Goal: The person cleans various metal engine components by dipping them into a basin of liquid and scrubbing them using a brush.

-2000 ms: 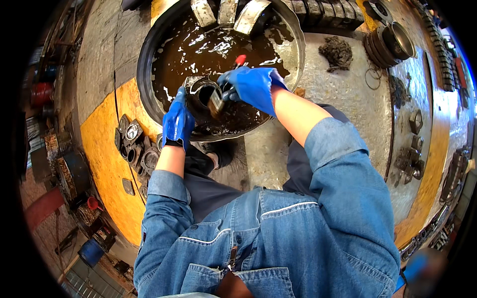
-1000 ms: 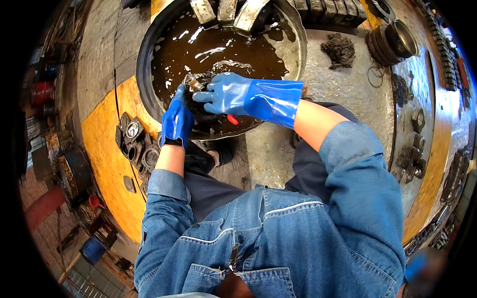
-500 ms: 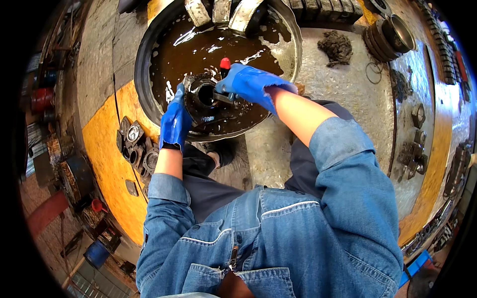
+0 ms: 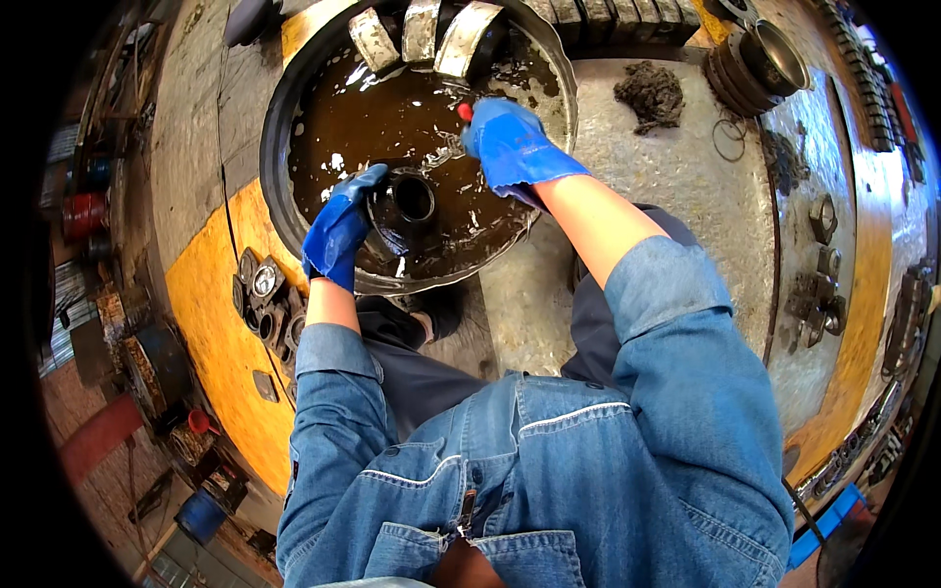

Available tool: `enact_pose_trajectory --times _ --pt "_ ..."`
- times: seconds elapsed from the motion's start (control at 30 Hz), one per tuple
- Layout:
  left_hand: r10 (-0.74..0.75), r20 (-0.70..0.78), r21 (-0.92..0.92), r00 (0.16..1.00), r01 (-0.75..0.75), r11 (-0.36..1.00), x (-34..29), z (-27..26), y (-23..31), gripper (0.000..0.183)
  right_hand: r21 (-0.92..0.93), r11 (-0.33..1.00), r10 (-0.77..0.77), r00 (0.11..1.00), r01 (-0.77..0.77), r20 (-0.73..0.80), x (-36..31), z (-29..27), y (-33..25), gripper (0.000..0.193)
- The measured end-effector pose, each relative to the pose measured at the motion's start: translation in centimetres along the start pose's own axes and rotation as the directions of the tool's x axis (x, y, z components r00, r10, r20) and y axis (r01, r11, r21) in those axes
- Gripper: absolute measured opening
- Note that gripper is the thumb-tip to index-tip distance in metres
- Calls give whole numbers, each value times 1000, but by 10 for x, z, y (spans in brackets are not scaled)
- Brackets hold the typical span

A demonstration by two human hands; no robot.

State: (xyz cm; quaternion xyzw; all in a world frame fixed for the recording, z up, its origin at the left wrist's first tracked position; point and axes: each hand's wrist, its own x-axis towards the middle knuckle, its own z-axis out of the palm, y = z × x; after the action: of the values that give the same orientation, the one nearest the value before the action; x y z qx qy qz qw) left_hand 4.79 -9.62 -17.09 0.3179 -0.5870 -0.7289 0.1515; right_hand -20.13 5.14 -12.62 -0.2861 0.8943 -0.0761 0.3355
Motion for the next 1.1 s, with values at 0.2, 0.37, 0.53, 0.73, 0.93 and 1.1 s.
enact_pose_trajectory --times 0.2,0.37,0.53,0.73,0.93,1.1 --pt "-5 -15 -75 1000 4 997 -8 38 21 28 369 909 -116 968 194 -222 -32 -17 -9 40" --pt "-112 -145 -59 983 104 993 8 44 3 22 470 858 -324 929 208 180 -72 12 -18 65" --pt "-196 -219 -77 956 183 980 6 60 5 30 522 731 -546 835 440 60 -65 42 -10 46" --pt "-162 -341 378 926 292 879 18 74 -8 58 855 470 -438 899 218 12 -62 74 0 41" --pt "1 -354 555 935 210 805 -1 90 18 84 532 679 -508 847 506 -156 -77 73 17 38" --pt "10 -270 658 963 177 732 -21 91 31 96 733 502 -551 823 459 -137 -83 83 25 33"
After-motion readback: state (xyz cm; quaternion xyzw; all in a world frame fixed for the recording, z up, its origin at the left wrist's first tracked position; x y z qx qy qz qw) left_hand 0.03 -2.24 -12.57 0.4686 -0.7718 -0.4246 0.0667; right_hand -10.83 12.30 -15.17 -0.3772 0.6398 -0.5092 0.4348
